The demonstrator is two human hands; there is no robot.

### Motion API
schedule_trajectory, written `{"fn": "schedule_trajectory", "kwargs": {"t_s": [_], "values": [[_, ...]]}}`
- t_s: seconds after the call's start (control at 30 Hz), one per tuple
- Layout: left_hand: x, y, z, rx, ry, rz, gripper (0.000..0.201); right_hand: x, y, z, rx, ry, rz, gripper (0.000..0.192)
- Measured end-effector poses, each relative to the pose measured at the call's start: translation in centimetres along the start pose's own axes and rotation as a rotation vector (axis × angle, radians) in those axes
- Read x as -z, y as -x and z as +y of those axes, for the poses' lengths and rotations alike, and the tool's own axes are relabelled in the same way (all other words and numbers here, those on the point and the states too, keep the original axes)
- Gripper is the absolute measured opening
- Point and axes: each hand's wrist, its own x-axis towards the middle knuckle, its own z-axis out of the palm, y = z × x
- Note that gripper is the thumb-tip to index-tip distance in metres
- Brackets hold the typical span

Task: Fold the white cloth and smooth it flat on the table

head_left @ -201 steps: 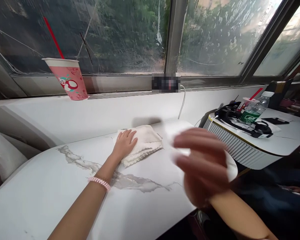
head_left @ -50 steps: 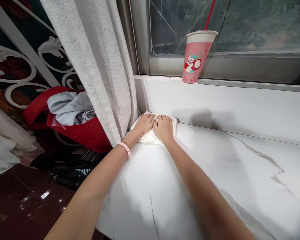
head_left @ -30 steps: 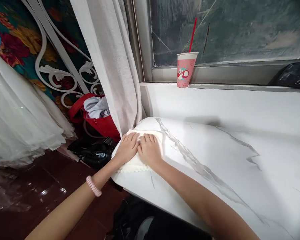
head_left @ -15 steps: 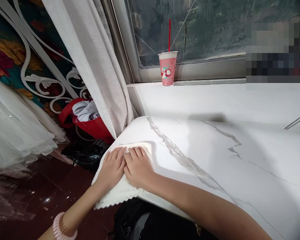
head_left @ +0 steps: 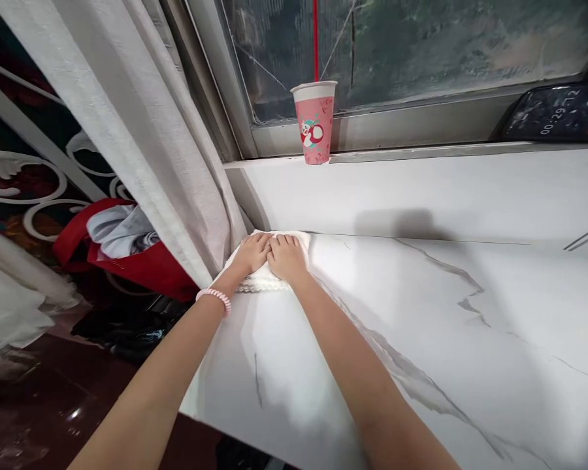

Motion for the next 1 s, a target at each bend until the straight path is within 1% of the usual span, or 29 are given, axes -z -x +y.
{"fn": "schedule_trajectory", "kwargs": {"t_s": [0.1,0.23,0.37,0.5,0.6,0.73,0.9,1.0], "values": [[-0.8,-2.5,0.4,-0.019,0.0,0.006,0.038,0.1,-1.0,1.6,-0.039,0.004,0.029,0.033],[-1.2,-4.3,0.8,-0.033,0.009,-0.003,0.037,0.1,-1.8,2.9,-0.078,0.0,0.058,0.033],[-1.3,-4.7,0.8,-0.051,0.034,-0.009,0.039,-0.2,-2.2,3.3,-0.087,0.007,0.074,0.031],[-1.4,-4.4,0.8,-0.021,0.03,0.012,0.04,-0.2,-1.9,3.1,-0.087,0.009,0.098,0.029],[-1.3,-3.7,1.3,-0.002,0.023,0.035,0.04,0.0,-1.2,2.9,-0.094,0.007,0.101,0.026],[-0.8,-1.8,2.8,0.027,0.043,0.049,0.042,0.7,0.4,2.6,-0.081,-0.006,0.094,0.026],[0.3,2.0,5.4,0.089,0.042,0.044,0.045,1.6,3.6,1.8,-0.043,-0.019,0.092,0.024],[1.2,4.7,7.0,0.081,0.035,0.045,0.045,2.2,6.1,0.9,-0.022,-0.003,0.108,0.023]]}}
